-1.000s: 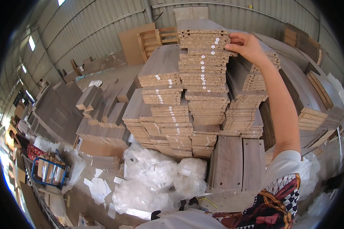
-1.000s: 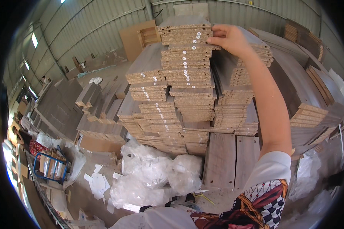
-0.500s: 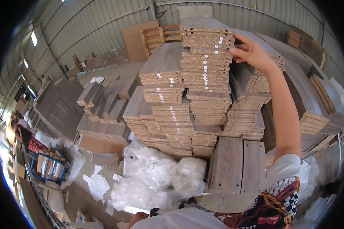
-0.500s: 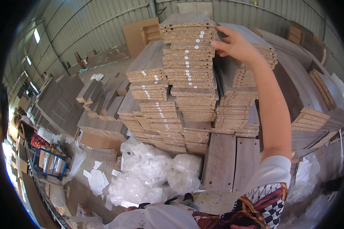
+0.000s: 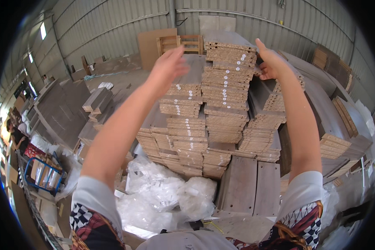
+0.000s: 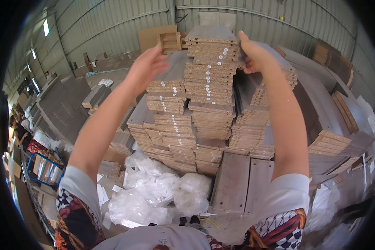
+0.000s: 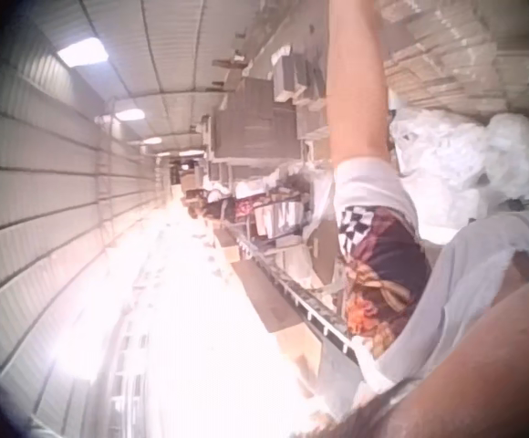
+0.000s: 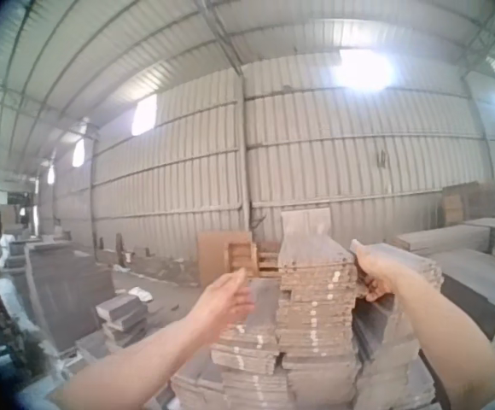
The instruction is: The person packs furniture components into cardboard boxes by placing foam padding strips and wooden boards into the boxes by hand.
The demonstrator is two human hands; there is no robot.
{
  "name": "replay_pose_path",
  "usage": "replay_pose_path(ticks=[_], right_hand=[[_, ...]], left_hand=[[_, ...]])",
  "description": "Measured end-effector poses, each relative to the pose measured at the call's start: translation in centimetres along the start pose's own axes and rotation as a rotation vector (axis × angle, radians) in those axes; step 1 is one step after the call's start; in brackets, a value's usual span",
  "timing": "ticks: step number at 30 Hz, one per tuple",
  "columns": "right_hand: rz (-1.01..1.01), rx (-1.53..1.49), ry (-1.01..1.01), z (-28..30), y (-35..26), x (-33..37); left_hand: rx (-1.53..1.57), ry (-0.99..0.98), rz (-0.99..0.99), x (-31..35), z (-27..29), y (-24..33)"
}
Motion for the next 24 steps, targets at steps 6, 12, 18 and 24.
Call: replay_pose_path(ticks=[6,12,18,24], right_hand=[[0.019,0.156,-0.099,-1.3,-1.0,2.4],[0.083,0.034,-0.135,0.0,-0.3,5.3],[0.120,-0.322,-0.234,-0.1,2.7,10.7],[0.235,-0.652,-0.175,0.0,0.2,11.0]], left_hand=[[-0.220,-0.005,0.101,-8.0,-5.4,-3.7],[0.001,0.048,0.141,-4.3,-7.5,-3.7],[-0.054,-0.105,0.141,2.7,-8.9,-1.2],[0.317,-0.111,0.385,3.5,-10.6,-2.3]])
Point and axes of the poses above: each hand's wrist, its own x-axis away from the middle knuckle, its own z-axis out of the back of the hand, y = z × x, the point moved 9 cm from there along -x, towards the middle knuckle, and after that the axes turned 9 degrees about x, right-handed, at the moved point
